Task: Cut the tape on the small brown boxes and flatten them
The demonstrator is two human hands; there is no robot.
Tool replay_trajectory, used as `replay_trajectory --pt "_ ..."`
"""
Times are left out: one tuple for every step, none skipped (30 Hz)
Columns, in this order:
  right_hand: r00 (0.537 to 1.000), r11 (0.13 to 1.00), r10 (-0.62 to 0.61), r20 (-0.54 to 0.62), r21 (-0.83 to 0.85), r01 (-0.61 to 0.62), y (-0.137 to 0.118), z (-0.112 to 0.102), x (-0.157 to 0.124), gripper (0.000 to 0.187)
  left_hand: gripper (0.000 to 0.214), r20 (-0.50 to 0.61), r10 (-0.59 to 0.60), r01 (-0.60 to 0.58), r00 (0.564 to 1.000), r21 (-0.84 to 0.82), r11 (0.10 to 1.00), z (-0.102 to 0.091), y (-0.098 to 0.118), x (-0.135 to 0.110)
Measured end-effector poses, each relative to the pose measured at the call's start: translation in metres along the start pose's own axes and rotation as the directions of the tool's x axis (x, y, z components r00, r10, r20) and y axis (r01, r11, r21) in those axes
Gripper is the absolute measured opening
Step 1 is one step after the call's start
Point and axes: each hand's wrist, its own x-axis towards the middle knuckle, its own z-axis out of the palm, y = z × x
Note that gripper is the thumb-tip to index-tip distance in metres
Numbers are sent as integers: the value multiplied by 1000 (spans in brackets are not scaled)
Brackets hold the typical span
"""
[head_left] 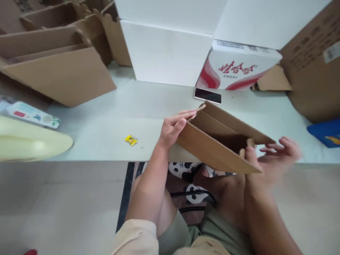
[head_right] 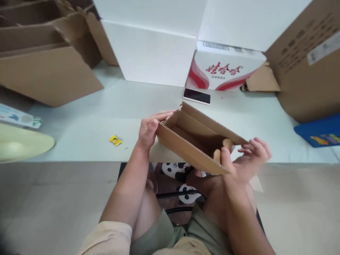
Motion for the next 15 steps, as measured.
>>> replay_trajectory --pt "997 997 77 6 4 -77 4 1 0 68 51 19 -14 14 1000 20 1000 4 -2 1" --pt "989 989 147 16 18 -148 6 3 0 70 53 34 -24 22 999 42 999 7 -4 2" --pt "975 974 219 47 46 -221 7 5 -1 69 54 41 -28 25 999 63 998 9 -5 3" --pt "960 957 268 80 97 -275 7 7 -1 64 54 40 -26 23 999 84 996 11 -7 3" --pt "947 935 300 114 161 -316 7 10 -2 57 54 29 -19 16 999 106 994 12 -10 3" --pt "939 912 313 141 232 -339 7 13 -3 48 53 11 -9 7 1000 130 992 12 -12 3" --pt "937 891 310 161 296 -345 8 15 -4 37 50 -8 -3 4 1000 156 988 12 -14 2" --pt "942 877 292 168 346 -334 9 18 -5 27 46 -31 0 6 1000 180 984 11 -16 1" --pt "952 874 264 156 379 -305 10 19 -6 19 40 -52 4 7 999 194 981 10 -18 0" --pt "963 877 231 141 399 -269 12 20 -7 14 36 -66 8 6 998 199 980 8 -20 0" --pt "970 884 200 136 403 -238 14 20 -8 14 39 -78 13 3 997 203 979 7 -21 0" --pt "975 892 172 142 398 -215 17 19 -9 16 43 -77 24 -7 997 218 976 6 -21 0" --pt "977 898 150 155 391 -200 19 18 -10 20 44 -63 32 -16 997 250 968 5 -20 0" --pt "976 902 131 174 387 -191 21 16 -11 23 39 -41 36 -22 999 295 955 3 -19 1" --pt "973 902 113 200 390 -185 23 14 -11 26 32 -16 30 -22 999 345 938 2 -18 1"
